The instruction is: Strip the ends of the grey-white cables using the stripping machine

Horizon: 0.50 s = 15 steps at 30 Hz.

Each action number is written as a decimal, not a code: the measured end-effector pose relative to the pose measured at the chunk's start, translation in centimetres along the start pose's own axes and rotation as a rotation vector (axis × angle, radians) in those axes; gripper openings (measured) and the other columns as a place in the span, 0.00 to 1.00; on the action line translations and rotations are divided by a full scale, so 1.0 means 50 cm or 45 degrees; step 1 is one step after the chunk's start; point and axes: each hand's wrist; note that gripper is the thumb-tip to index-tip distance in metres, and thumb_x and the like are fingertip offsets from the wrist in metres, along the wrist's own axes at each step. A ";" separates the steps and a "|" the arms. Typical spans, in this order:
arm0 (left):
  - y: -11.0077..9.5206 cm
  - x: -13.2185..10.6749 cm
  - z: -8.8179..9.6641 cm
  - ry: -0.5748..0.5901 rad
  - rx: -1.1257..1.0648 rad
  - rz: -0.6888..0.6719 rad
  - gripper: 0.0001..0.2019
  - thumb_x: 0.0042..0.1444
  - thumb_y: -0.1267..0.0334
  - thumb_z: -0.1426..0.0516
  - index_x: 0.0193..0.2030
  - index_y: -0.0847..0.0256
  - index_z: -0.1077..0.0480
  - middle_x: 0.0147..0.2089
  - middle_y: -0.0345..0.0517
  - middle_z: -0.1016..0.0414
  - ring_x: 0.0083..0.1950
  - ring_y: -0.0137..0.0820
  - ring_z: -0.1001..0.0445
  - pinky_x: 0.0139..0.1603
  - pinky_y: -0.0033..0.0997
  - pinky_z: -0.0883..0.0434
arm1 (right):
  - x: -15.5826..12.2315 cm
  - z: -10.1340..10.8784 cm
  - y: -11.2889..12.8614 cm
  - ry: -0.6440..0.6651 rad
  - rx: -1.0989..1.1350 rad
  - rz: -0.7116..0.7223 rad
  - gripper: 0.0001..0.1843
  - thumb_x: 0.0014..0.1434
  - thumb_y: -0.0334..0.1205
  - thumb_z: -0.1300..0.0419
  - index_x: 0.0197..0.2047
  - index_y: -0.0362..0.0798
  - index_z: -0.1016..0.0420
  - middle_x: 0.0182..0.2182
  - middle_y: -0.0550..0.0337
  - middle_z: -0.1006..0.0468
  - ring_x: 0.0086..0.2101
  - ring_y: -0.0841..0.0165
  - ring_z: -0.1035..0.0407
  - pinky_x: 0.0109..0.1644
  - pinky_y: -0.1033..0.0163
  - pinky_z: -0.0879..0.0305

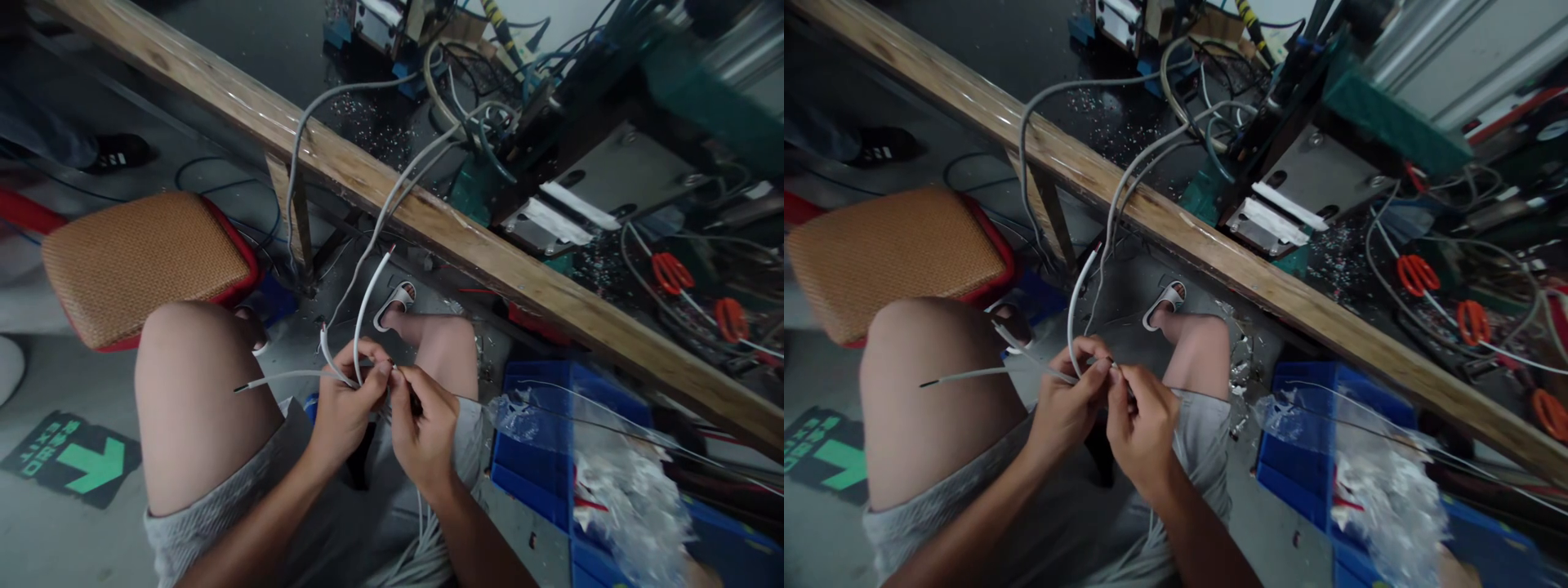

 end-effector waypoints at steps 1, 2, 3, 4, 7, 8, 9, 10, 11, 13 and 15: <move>0.004 -0.001 -0.002 -0.039 0.010 -0.014 0.13 0.57 0.55 0.34 0.33 0.61 0.29 0.25 0.35 0.37 0.23 0.22 0.42 0.23 0.21 0.41 | -0.001 -0.003 0.000 -0.021 -0.024 0.011 0.13 0.71 0.31 0.48 0.33 0.44 0.30 0.25 0.63 0.30 0.26 0.75 0.36 0.31 0.69 0.42; 0.009 -0.003 -0.004 -0.075 0.019 -0.034 0.12 0.58 0.56 0.35 0.33 0.61 0.29 0.26 0.36 0.36 0.25 0.22 0.40 0.25 0.21 0.39 | -0.001 -0.006 -0.001 -0.043 -0.047 0.025 0.13 0.71 0.30 0.48 0.33 0.44 0.30 0.26 0.62 0.29 0.26 0.75 0.35 0.32 0.69 0.41; 0.012 -0.005 -0.007 -0.108 0.031 -0.058 0.11 0.58 0.57 0.35 0.33 0.61 0.29 0.27 0.36 0.35 0.27 0.23 0.39 0.27 0.20 0.38 | -0.001 -0.009 -0.003 -0.062 -0.069 0.039 0.13 0.71 0.30 0.48 0.34 0.44 0.29 0.26 0.61 0.29 0.27 0.74 0.34 0.32 0.69 0.40; 0.016 -0.006 -0.010 -0.130 0.038 -0.079 0.10 0.59 0.58 0.36 0.32 0.61 0.29 0.28 0.36 0.34 0.28 0.23 0.38 0.29 0.20 0.37 | -0.001 -0.011 -0.005 -0.076 -0.090 0.053 0.13 0.71 0.30 0.48 0.34 0.44 0.29 0.27 0.60 0.28 0.28 0.74 0.33 0.33 0.69 0.40; 0.020 -0.009 -0.015 -0.143 0.034 -0.088 0.09 0.60 0.60 0.37 0.33 0.60 0.29 0.29 0.36 0.34 0.30 0.23 0.38 0.31 0.20 0.37 | 0.000 -0.014 -0.010 -0.087 -0.149 0.082 0.12 0.71 0.29 0.48 0.35 0.44 0.29 0.28 0.60 0.27 0.28 0.74 0.31 0.34 0.69 0.38; 0.020 -0.009 -0.015 -0.139 0.027 -0.082 0.09 0.61 0.59 0.37 0.34 0.60 0.29 0.29 0.36 0.34 0.30 0.23 0.38 0.31 0.20 0.37 | -0.001 -0.014 -0.012 -0.082 -0.169 0.093 0.12 0.71 0.29 0.48 0.35 0.44 0.29 0.28 0.59 0.27 0.28 0.73 0.31 0.35 0.69 0.37; 0.019 -0.009 -0.015 -0.132 0.019 -0.075 0.09 0.61 0.58 0.37 0.34 0.60 0.29 0.29 0.36 0.34 0.29 0.23 0.39 0.30 0.20 0.38 | -0.001 -0.015 -0.015 -0.075 -0.193 0.106 0.12 0.71 0.29 0.48 0.36 0.44 0.28 0.28 0.59 0.27 0.29 0.73 0.31 0.35 0.69 0.37; 0.018 -0.008 -0.014 -0.125 0.011 -0.070 0.10 0.60 0.58 0.37 0.34 0.60 0.29 0.28 0.36 0.35 0.29 0.23 0.39 0.30 0.20 0.38 | -0.002 -0.015 -0.017 -0.065 -0.219 0.122 0.11 0.71 0.29 0.48 0.36 0.44 0.29 0.28 0.59 0.27 0.29 0.73 0.30 0.35 0.69 0.37; 0.016 -0.007 -0.013 -0.117 0.007 -0.065 0.11 0.60 0.57 0.36 0.34 0.61 0.30 0.28 0.36 0.35 0.28 0.22 0.39 0.29 0.20 0.38 | -0.002 -0.015 -0.021 -0.056 -0.247 0.140 0.12 0.71 0.29 0.49 0.36 0.44 0.29 0.27 0.59 0.27 0.28 0.72 0.31 0.35 0.68 0.37; 0.011 -0.001 -0.010 -0.094 0.009 -0.046 0.12 0.58 0.56 0.35 0.34 0.61 0.30 0.26 0.35 0.35 0.26 0.22 0.40 0.27 0.20 0.40 | -0.001 -0.013 -0.030 -0.037 -0.310 0.178 0.13 0.71 0.29 0.49 0.35 0.44 0.30 0.26 0.60 0.28 0.27 0.71 0.31 0.33 0.66 0.38; 0.005 0.007 -0.007 -0.069 0.023 -0.016 0.14 0.57 0.54 0.34 0.33 0.61 0.31 0.24 0.34 0.36 0.24 0.21 0.42 0.25 0.20 0.42 | 0.005 -0.006 -0.039 -0.014 -0.363 0.231 0.13 0.72 0.30 0.50 0.36 0.45 0.30 0.26 0.60 0.29 0.27 0.70 0.31 0.32 0.65 0.39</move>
Point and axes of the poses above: each hand's wrist, its own x-axis towards the middle knuckle, its own z-axis out of the back of the hand, y = z × x
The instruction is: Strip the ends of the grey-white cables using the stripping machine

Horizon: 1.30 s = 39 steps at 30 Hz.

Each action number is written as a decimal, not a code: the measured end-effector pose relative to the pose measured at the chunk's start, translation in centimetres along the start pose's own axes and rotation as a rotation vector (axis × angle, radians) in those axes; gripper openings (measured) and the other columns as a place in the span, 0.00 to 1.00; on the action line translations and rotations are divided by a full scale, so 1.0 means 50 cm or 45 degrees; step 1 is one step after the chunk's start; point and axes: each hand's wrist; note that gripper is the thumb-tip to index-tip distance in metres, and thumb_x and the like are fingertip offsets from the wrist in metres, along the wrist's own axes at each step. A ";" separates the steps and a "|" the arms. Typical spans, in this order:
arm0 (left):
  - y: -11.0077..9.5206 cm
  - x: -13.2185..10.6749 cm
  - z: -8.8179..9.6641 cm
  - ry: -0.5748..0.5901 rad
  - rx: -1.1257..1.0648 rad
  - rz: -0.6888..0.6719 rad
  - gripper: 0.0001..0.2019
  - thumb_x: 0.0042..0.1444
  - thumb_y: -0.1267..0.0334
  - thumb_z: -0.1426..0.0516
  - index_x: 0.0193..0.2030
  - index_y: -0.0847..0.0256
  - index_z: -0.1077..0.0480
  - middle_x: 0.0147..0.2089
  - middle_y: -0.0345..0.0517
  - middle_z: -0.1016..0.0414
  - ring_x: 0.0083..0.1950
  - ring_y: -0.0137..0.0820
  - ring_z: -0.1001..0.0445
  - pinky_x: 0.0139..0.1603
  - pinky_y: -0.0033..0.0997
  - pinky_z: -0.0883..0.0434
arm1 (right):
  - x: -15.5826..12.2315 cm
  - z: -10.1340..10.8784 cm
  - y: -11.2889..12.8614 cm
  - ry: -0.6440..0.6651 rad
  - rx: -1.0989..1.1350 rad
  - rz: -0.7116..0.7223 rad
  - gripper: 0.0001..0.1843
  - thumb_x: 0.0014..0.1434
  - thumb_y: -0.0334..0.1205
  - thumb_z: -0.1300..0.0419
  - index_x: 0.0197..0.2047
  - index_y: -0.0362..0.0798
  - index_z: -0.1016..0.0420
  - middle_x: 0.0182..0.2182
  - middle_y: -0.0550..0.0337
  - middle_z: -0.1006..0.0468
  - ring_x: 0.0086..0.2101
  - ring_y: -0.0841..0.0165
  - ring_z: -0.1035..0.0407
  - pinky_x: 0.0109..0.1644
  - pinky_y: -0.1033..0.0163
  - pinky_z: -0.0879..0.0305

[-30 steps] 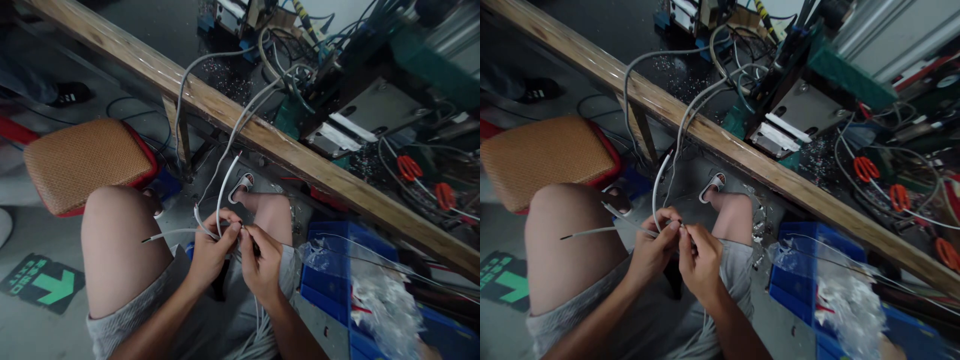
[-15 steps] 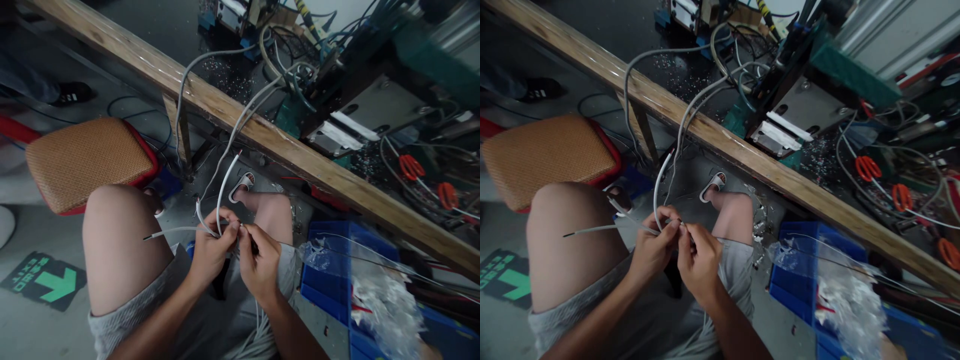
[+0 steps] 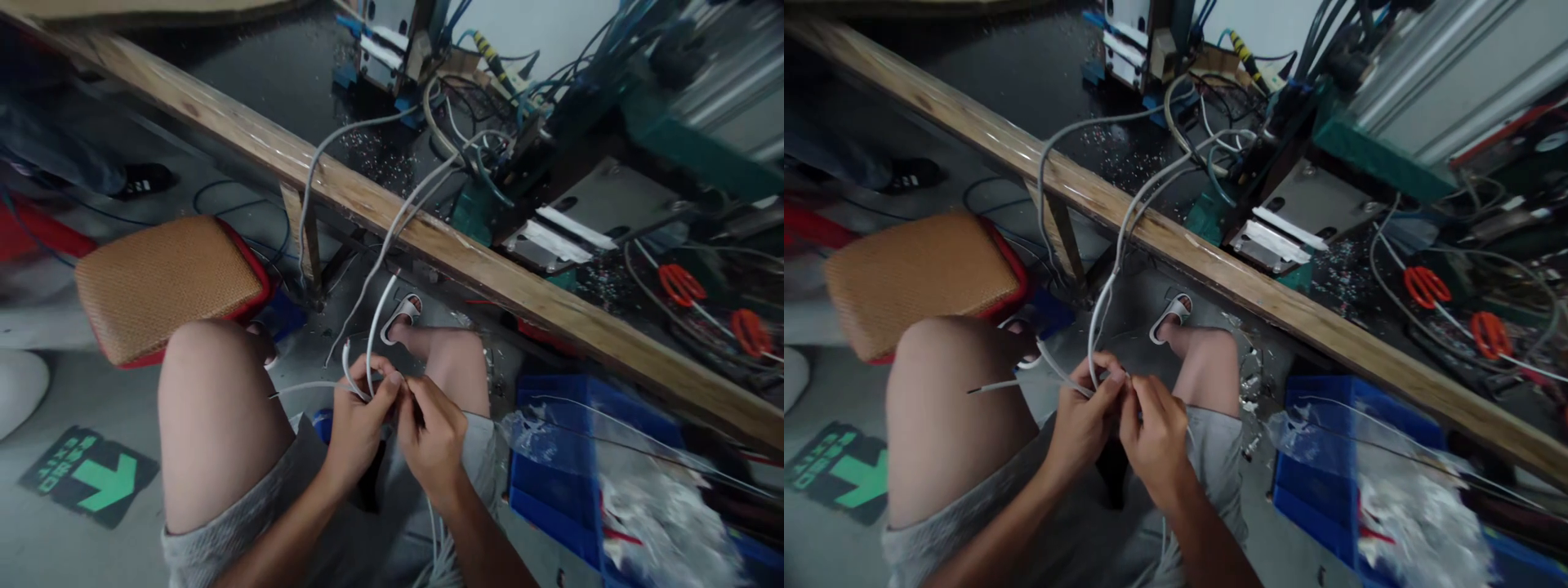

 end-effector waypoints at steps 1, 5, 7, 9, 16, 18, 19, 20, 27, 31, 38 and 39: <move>-0.004 0.005 0.001 0.016 0.010 0.016 0.15 0.56 0.53 0.34 0.32 0.61 0.31 0.23 0.34 0.36 0.23 0.21 0.43 0.24 0.20 0.43 | 0.004 0.005 -0.006 0.010 -0.013 0.038 0.13 0.72 0.30 0.51 0.36 0.45 0.29 0.26 0.60 0.28 0.27 0.69 0.30 0.32 0.64 0.38; -0.022 0.023 -0.003 0.074 0.067 0.064 0.18 0.51 0.51 0.31 0.30 0.62 0.31 0.21 0.34 0.39 0.22 0.21 0.45 0.24 0.22 0.43 | 0.023 0.028 -0.028 0.084 0.007 0.224 0.12 0.73 0.32 0.51 0.40 0.45 0.28 0.30 0.58 0.23 0.28 0.69 0.26 0.33 0.64 0.35; -0.025 0.024 -0.010 0.049 0.095 0.071 0.20 0.48 0.50 0.30 0.29 0.63 0.31 0.21 0.35 0.38 0.23 0.22 0.44 0.26 0.23 0.42 | 0.027 0.030 -0.035 0.097 -0.028 0.286 0.12 0.74 0.33 0.52 0.42 0.44 0.28 0.31 0.58 0.22 0.29 0.70 0.24 0.35 0.66 0.33; -0.019 0.019 -0.020 -0.061 0.111 0.054 0.21 0.49 0.47 0.32 0.30 0.62 0.32 0.24 0.37 0.36 0.24 0.23 0.42 0.27 0.24 0.41 | 0.025 0.021 -0.037 0.061 -0.076 0.276 0.13 0.74 0.34 0.53 0.41 0.45 0.28 0.30 0.58 0.21 0.28 0.70 0.24 0.33 0.67 0.32; 0.000 0.020 -0.025 -0.346 0.002 0.130 0.21 0.44 0.49 0.31 0.31 0.62 0.33 0.24 0.37 0.34 0.24 0.23 0.39 0.25 0.24 0.41 | 0.022 -0.023 -0.019 -0.067 0.030 0.187 0.14 0.72 0.37 0.50 0.41 0.47 0.24 0.28 0.58 0.20 0.24 0.69 0.25 0.28 0.68 0.30; -0.010 0.028 -0.017 -0.336 -0.039 0.219 0.22 0.40 0.49 0.29 0.29 0.61 0.34 0.19 0.33 0.39 0.19 0.21 0.44 0.20 0.23 0.46 | 0.023 -0.007 -0.010 -0.065 0.118 0.121 0.14 0.72 0.37 0.50 0.47 0.48 0.23 0.32 0.56 0.19 0.27 0.67 0.22 0.30 0.68 0.26; -0.016 0.031 -0.011 -0.322 -0.054 0.258 0.23 0.39 0.49 0.29 0.29 0.61 0.35 0.17 0.31 0.42 0.17 0.20 0.47 0.19 0.23 0.49 | 0.024 0.006 -0.006 -0.026 0.185 0.068 0.14 0.71 0.36 0.49 0.51 0.48 0.23 0.33 0.56 0.18 0.28 0.67 0.22 0.31 0.68 0.25; -0.021 0.032 -0.006 -0.308 -0.075 0.300 0.23 0.39 0.49 0.29 0.28 0.60 0.36 0.16 0.28 0.45 0.16 0.19 0.51 0.18 0.22 0.52 | 0.026 0.020 -0.003 0.038 0.275 0.015 0.15 0.71 0.34 0.49 0.55 0.49 0.24 0.34 0.57 0.18 0.28 0.68 0.22 0.31 0.69 0.24; -0.060 0.029 0.018 -0.115 -0.092 0.582 0.27 0.39 0.50 0.26 0.27 0.61 0.39 0.17 0.26 0.47 0.16 0.16 0.55 0.18 0.18 0.51 | 0.060 0.086 -0.031 0.643 0.542 0.014 0.21 0.65 0.22 0.40 0.53 0.55 0.21 0.42 0.66 0.17 0.39 0.73 0.20 0.46 0.73 0.24; -0.071 0.036 0.021 -0.139 -0.075 0.640 0.27 0.41 0.52 0.27 0.25 0.61 0.41 0.17 0.26 0.51 0.16 0.15 0.59 0.17 0.17 0.55 | 0.068 0.093 -0.052 0.534 0.334 0.432 0.14 0.69 0.25 0.45 0.55 0.44 0.25 0.48 0.58 0.19 0.44 0.71 0.22 0.49 0.68 0.23; -0.058 0.063 0.044 -0.289 -0.211 0.591 0.27 0.37 0.58 0.25 0.25 0.61 0.41 0.21 0.27 0.46 0.14 0.16 0.50 0.12 0.20 0.47 | 0.105 0.181 -0.095 -0.217 -0.020 0.388 0.20 0.67 0.24 0.40 0.60 0.46 0.28 0.52 0.57 0.20 0.51 0.71 0.24 0.55 0.67 0.23; -0.058 0.062 0.041 -0.280 -0.223 0.579 0.27 0.37 0.58 0.25 0.25 0.61 0.41 0.21 0.28 0.46 0.14 0.16 0.49 0.12 0.19 0.46 | 0.118 0.192 -0.105 -0.355 -0.122 0.365 0.22 0.65 0.23 0.39 0.60 0.47 0.27 0.51 0.58 0.19 0.48 0.71 0.23 0.51 0.67 0.21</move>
Point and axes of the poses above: each hand's wrist, its own x-axis towards the middle knuckle, its own z-axis out of the back of the hand, y = z × x
